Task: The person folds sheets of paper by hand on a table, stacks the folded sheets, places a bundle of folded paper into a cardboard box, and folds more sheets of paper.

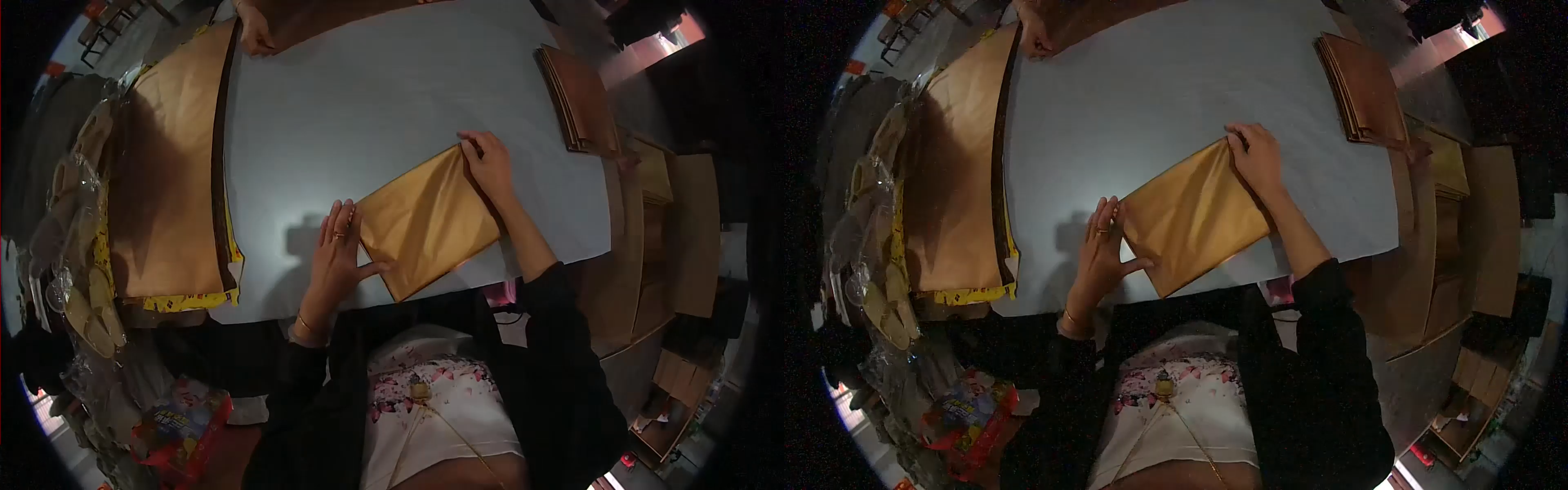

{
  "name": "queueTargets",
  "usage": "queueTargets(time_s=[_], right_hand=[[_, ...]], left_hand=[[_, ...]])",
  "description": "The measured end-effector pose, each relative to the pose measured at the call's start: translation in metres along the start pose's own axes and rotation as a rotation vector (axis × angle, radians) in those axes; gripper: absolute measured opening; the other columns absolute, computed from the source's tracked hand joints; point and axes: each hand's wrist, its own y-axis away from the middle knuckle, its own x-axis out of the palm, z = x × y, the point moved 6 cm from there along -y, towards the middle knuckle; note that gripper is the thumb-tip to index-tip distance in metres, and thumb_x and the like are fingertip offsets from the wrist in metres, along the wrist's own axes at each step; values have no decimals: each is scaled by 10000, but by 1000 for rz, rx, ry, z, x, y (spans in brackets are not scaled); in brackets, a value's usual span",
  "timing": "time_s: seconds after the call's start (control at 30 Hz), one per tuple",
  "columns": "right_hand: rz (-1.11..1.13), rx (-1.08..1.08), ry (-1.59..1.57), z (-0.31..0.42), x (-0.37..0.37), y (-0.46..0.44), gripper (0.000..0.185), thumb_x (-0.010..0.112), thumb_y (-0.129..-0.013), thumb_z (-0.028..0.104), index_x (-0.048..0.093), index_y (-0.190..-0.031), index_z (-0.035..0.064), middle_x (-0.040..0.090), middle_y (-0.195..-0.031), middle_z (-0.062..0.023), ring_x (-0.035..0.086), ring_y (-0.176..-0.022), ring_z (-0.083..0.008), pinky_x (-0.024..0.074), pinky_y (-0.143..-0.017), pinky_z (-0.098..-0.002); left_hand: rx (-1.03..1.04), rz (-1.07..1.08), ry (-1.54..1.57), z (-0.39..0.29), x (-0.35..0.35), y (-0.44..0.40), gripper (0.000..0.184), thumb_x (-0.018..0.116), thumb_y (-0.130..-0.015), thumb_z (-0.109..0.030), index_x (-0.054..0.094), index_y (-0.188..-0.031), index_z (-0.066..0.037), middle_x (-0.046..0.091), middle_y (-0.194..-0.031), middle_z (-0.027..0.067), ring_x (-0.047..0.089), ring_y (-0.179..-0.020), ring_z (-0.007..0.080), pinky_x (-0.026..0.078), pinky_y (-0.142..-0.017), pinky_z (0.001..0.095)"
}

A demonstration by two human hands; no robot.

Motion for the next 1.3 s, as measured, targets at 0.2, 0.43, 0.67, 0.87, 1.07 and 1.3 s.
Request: queueTargets(time_s=[0.2, 0.43, 0.67, 0.87, 1.07, 1.3], right_hand=[[-51, 40, -34, -2, -1, 3, 189, 609, -844, 142, 586, -1001, 40, 630, -903, -102, 596, -816, -252, 462, -734, -349], [-41, 27, -55, 0, -3, 3, 135, 634, -834, 159, 610, -888, 38, 613, -878, -90, 574, -776, -242, 469, -692, -345], [-35, -45, 36, 3, -1, 1, 118, 593, -851, 167, 623, -870, 54, 596, -860, -99, 557, -829, -280, 439, -745, -376], [-61, -90, 74, 4, 0, 2, 114, 580, -859, 158, 612, -880, 51, 600, -906, -99, 558, -856, -287, 435, -756, -384], [-60, -135, 66, 3, 2, 3, 128, 589, -862, 170, 614, -895, 49, 603, -923, -98, 561, -840, -280, 452, -721, -374], [17, -53, 57, 3, 0, 2, 159, 575, -892, 175, 605, -920, 21, 590, -919, -98, 565, -815, -242, 461, -726, -339]], left_hand=[[-35, 29, -100, -6, -1, 5, 1021, 640, -685, -609, 261, -1412, -1, 229, -1481, 136, 207, -1377, 317, 244, -1071, 489], [-67, 7, -96, -6, 0, 8, 1056, 694, -661, -563, 229, -1427, -6, 217, -1489, 131, 204, -1381, 307, 237, -1071, 497], [-76, 0, -124, -7, -4, 8, 1037, 658, -669, -595, 256, -1411, 9, 238, -1484, 116, 242, -1366, 297, 242, -1064, 496], [-172, -78, 25, -9, -2, 7, 965, 684, -716, -494, 245, -1407, 19, 232, -1471, 183, 231, -1361, 341, 237, -1067, 504], [-130, -166, 31, -64, 19, -30, 740, 635, -812, -323, 306, -1377, 22, 269, -1452, 193, 244, -1354, 342, 251, -1072, 462], [-226, -214, -206, -54, 38, -31, 803, 560, -811, -516, 349, -1363, 27, 246, -1462, 195, 233, -1352, 363, 220, -1087, 445]])
